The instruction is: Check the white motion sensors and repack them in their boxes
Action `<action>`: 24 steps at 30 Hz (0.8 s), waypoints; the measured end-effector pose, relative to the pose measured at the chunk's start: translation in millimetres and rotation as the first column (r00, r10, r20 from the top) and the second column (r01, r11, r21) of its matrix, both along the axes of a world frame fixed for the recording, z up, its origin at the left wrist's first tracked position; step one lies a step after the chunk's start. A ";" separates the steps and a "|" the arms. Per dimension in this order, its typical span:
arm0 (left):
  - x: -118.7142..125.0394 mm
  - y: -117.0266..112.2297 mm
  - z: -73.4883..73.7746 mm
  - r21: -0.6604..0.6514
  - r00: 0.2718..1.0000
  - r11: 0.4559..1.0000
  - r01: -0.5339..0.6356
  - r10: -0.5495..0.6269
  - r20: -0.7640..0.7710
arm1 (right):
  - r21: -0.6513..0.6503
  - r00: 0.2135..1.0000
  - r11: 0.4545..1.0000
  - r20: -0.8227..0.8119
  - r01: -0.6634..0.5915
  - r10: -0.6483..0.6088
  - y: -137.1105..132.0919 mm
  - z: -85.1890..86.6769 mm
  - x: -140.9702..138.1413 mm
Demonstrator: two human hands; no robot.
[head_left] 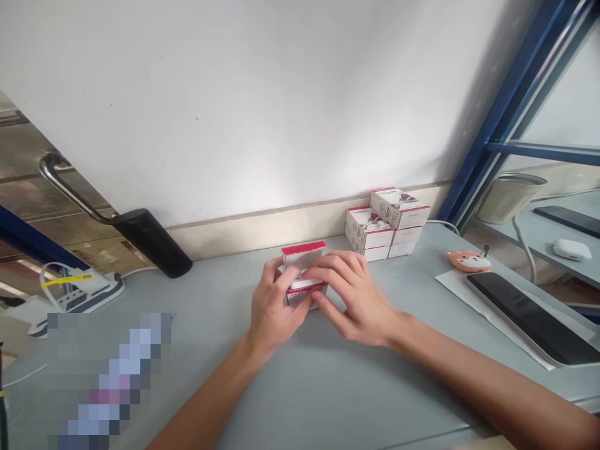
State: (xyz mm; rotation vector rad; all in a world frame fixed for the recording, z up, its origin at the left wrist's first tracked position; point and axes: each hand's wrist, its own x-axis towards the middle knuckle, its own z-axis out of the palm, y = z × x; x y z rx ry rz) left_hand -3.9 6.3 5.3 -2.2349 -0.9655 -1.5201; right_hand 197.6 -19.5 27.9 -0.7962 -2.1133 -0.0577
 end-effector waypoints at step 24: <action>5.8 -6.7 4.9 0.068 0.997 0.997 0.040 -0.035 -0.072 | 0.126 0.989 0.989 -0.130 0.080 -0.064 -9.0 6.5 -7.4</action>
